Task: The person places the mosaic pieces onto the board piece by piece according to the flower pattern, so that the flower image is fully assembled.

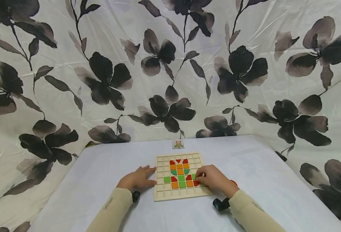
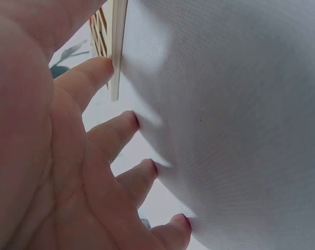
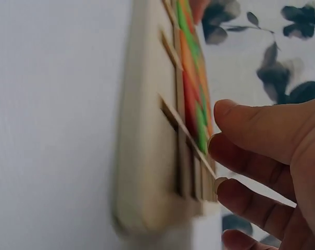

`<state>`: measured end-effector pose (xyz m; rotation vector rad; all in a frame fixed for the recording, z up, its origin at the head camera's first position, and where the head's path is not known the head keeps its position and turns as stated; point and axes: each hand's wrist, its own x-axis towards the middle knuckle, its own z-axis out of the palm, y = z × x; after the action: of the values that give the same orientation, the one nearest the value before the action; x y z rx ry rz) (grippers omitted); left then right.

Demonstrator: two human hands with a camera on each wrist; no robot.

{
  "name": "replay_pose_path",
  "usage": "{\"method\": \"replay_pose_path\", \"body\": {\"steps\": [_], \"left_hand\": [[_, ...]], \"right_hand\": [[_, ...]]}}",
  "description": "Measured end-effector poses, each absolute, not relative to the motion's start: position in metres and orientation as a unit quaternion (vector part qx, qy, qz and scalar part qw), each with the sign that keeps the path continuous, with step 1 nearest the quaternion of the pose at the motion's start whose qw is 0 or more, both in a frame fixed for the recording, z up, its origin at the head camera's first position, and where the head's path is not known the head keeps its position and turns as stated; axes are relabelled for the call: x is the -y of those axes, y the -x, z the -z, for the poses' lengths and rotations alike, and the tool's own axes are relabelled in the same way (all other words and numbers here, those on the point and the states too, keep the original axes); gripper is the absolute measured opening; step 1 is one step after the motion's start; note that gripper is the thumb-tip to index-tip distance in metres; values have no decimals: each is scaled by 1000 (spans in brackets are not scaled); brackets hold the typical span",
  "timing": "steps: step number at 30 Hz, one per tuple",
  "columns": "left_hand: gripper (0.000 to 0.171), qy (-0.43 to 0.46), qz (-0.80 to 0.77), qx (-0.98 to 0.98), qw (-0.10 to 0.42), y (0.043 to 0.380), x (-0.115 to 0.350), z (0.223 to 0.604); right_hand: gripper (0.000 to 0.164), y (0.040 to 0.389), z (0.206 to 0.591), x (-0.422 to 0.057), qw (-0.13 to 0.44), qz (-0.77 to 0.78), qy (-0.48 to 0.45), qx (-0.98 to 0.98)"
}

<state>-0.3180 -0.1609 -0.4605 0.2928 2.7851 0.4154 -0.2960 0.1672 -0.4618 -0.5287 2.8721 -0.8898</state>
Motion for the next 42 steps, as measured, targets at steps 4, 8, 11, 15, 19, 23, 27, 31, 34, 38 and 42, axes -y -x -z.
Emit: {"method": "replay_pose_path", "body": {"steps": [4,8,11,15,19,23,27,31,34,38,42], "left_hand": [[75,-105,-141,-973,152,318,160,461],[74,-107,-139,-973,152,318,159,459],[74,-104,-143,-972,156,317,159,458],[73,-102,-146,-972,156,316,159,458],[74,-102,-147,-972,154,316,160,458],[73,-105,-145,-972,155,317,160,459],[74,-105,-147,-971,155,317,159,459],[74,-104,-151,-971,154,317,159,457],[74,-104,-149,-971,154,317,159,458],[75,-105,-148,-971,157,318,160,460],[76,-105,-147,-971,159,320,161,462]], "right_hand": [[4,294,453,-186,16,275,166,-947],[6,289,444,-209,11,253,149,-956],[8,285,441,-227,33,248,129,-959],[9,279,442,-246,65,230,111,-965],[10,277,445,-259,66,191,99,-974],[12,278,449,-268,55,165,90,-981],[13,277,451,-273,55,159,83,-982],[17,276,450,-274,64,167,80,-981],[16,274,449,-274,69,176,79,-979],[10,272,450,-273,70,186,80,-977],[6,272,453,-270,64,198,84,-974]]}}
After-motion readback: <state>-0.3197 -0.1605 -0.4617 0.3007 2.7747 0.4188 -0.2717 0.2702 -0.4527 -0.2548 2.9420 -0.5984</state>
